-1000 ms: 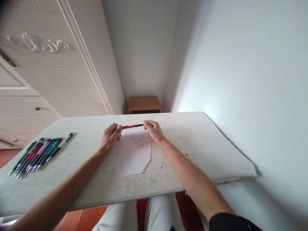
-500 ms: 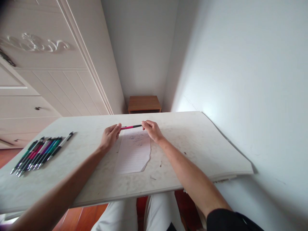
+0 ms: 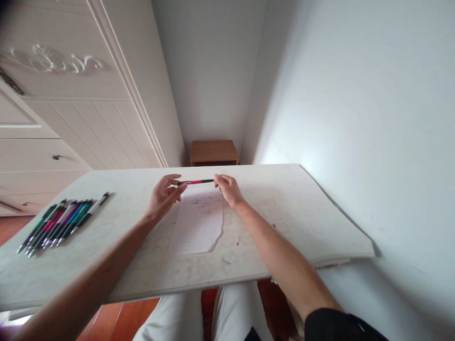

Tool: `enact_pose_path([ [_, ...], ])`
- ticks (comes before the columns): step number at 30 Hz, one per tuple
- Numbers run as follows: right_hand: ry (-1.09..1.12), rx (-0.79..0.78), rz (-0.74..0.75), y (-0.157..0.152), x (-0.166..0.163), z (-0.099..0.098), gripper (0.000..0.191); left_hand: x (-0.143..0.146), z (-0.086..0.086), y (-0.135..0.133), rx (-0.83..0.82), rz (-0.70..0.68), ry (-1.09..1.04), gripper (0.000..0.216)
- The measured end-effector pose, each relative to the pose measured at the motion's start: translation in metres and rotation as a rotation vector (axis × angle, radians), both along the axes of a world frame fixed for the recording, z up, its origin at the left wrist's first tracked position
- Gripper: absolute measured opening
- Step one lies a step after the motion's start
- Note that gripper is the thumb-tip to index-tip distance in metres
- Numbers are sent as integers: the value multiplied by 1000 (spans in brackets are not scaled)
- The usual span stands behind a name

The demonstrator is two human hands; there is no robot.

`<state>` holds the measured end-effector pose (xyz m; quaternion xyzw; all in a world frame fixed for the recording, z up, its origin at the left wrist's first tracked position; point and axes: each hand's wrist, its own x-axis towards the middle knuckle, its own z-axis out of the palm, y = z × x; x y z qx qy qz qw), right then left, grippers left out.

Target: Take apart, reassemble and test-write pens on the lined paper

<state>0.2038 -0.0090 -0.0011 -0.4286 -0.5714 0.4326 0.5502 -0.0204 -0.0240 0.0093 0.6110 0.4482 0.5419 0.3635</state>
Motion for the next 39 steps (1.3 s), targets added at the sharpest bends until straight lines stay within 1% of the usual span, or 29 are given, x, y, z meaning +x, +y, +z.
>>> enact_pose_path([
  [5, 11, -17, 26, 0, 0, -1, 48, -4, -3, 5, 8, 24, 120, 30],
  [7, 0, -17, 33, -1, -1, 0, 47, -5, -3, 5, 6, 26, 164, 35],
  [10, -20, -15, 56, -2, -1, 1, 47, -8, -6, 5, -33, 65, 201, 53],
  [13, -30, -23, 65, -2, -1, 0, 47, -10, -6, 4, -49, 110, 163, 57],
  [17, -31, -37, 32, 0, 0, -3, 48, -11, -1, 3, 0, 60, 92, 48],
  [20, -16, -41, 15, 2, 1, -5, 47, -9, 0, 4, 15, 39, 130, 46],
  [26, 9, -56, 40, 3, 0, -5, 45, -9, -4, 8, 28, 75, 208, 27],
  [28, 12, -56, 43, 3, 0, -5, 45, -10, -4, 7, 42, 61, 249, 30],
  [31, 12, -54, 43, 3, -1, -6, 44, -12, -4, 4, 33, 37, 296, 46],
  [33, 11, -53, 49, 3, 0, -6, 44, -13, -4, 3, -2, 34, 284, 53],
  [35, 10, -56, 47, 4, 0, -6, 45, -12, -4, 2, -17, 28, 256, 54],
  [36, 9, -59, 43, 4, 0, -6, 45, -12, -4, 2, -13, 19, 236, 50],
  [38, 9, -66, 27, 3, 1, -5, 45, -11, -4, 2, 13, 14, 202, 43],
  [39, 11, -69, 20, 3, 1, -5, 45, -10, -4, 3, 29, 20, 200, 45],
])
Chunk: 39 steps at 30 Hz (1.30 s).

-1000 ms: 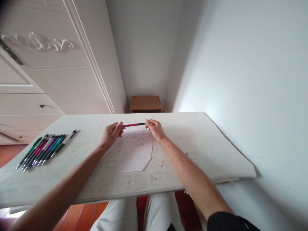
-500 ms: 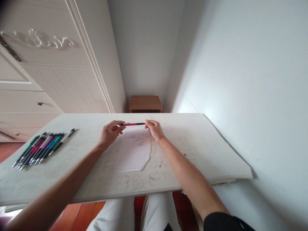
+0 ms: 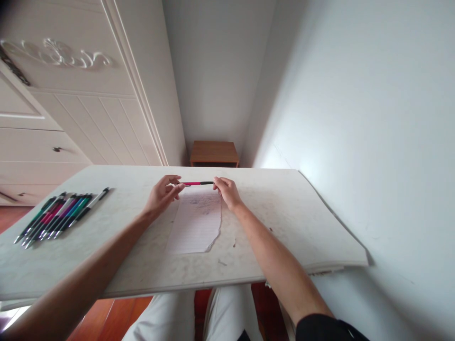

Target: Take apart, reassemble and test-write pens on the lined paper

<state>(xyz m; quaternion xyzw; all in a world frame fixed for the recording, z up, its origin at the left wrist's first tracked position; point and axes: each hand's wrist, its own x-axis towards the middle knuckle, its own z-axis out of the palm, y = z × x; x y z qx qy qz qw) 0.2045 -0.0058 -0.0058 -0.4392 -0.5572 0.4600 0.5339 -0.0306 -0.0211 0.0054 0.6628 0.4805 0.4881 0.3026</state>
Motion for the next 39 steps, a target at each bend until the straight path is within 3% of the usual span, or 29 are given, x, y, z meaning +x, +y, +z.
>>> enact_pose_path([
  [2, 8, -2, -14, 0, 0, 1, 45, 1, 0, 1, 35, 17, 33, 46],
  [6, 8, -4, -21, -1, 0, 3, 45, 1, 3, 0, 39, 8, 105, 28],
  [15, -22, -13, 10, -3, 0, 5, 45, -2, -2, -1, -40, -46, 82, 50],
  [19, 0, -20, -7, -1, 0, 3, 44, 0, -1, 0, -16, -62, 36, 43],
  [22, 19, -24, -15, 0, 1, 1, 43, 2, 0, 1, 34, 14, 51, 47],
  [27, 33, -21, -11, 1, 1, 0, 42, 2, 2, 3, 41, 35, 91, 29],
  [34, 18, -27, -8, 0, 1, 1, 41, -2, -1, -1, -55, -19, 113, 57],
  [39, 29, -27, -15, 1, 2, 0, 42, -3, -3, 1, -19, -27, 47, 47],
])
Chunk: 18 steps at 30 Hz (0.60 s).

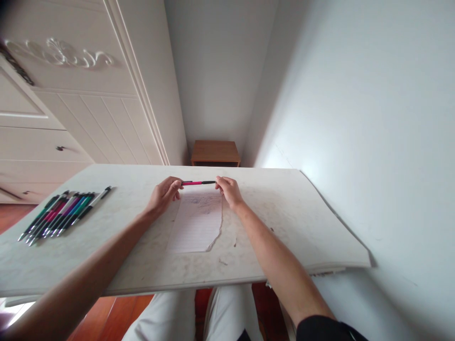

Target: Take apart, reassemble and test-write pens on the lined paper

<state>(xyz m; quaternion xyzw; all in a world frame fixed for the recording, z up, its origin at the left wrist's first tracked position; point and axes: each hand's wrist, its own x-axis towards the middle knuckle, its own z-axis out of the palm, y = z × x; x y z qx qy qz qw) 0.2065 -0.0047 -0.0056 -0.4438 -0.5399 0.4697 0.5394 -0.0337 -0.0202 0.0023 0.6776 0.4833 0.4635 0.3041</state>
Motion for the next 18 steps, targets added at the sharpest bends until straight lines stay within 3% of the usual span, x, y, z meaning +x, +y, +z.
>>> enact_pose_path([
  [5, 17, -3, 1, 1, 1, -1, 42, 2, -1, 5, 108, 84, -39, 49],
  [10, 24, 1, 3, 2, 0, -1, 42, 2, 0, 5, 56, 77, 5, 24],
  [18, 11, 1, -1, 1, 0, 0, 42, 1, 7, -3, 35, 44, 121, 48],
])
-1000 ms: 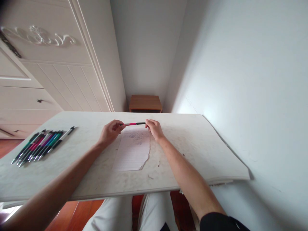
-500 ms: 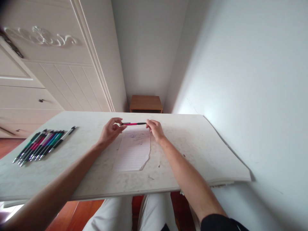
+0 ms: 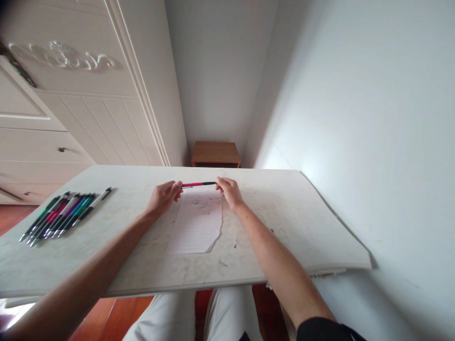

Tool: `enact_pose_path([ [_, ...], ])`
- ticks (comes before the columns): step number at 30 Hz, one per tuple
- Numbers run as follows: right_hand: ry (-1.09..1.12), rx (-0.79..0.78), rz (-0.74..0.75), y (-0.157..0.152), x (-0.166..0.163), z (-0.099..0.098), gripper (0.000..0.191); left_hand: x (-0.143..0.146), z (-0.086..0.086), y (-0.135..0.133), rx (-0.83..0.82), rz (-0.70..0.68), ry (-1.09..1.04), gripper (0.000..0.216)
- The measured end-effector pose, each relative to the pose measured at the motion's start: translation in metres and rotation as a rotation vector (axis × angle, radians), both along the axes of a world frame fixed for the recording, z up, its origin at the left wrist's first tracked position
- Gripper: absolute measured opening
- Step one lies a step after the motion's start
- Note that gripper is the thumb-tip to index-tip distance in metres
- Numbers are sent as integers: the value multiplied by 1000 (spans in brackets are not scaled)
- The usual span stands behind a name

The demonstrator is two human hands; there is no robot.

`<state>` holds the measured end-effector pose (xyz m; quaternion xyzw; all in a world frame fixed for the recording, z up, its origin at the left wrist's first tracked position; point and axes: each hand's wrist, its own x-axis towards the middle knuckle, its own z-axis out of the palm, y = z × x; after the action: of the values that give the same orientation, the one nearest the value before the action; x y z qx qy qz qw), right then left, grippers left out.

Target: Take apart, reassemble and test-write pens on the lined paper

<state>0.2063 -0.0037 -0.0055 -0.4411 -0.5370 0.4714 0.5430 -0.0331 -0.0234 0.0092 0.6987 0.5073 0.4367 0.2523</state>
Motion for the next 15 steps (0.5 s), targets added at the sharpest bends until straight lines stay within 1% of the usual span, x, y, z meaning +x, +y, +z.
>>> enact_pose_path([
  [3, -1, -2, -2, 0, 1, 0, 42, 1, -4, 4, -1, -3, -69, 42],
  [6, 7, -2, -4, 1, 1, -1, 43, 1, -8, 7, 57, 28, -111, 46],
  [8, 14, 0, -2, 1, 2, -1, 43, 1, -9, 9, 80, 30, -84, 37],
  [11, 21, 3, -4, 1, 2, -1, 43, 0, -7, 8, 54, 14, -51, 24],
  [13, 20, 3, -7, 0, 1, -1, 43, 0, -5, 7, 34, 11, -32, 26],
  [15, 18, 0, -5, 0, 1, 0, 44, 0, -3, 4, 27, 5, -8, 34],
])
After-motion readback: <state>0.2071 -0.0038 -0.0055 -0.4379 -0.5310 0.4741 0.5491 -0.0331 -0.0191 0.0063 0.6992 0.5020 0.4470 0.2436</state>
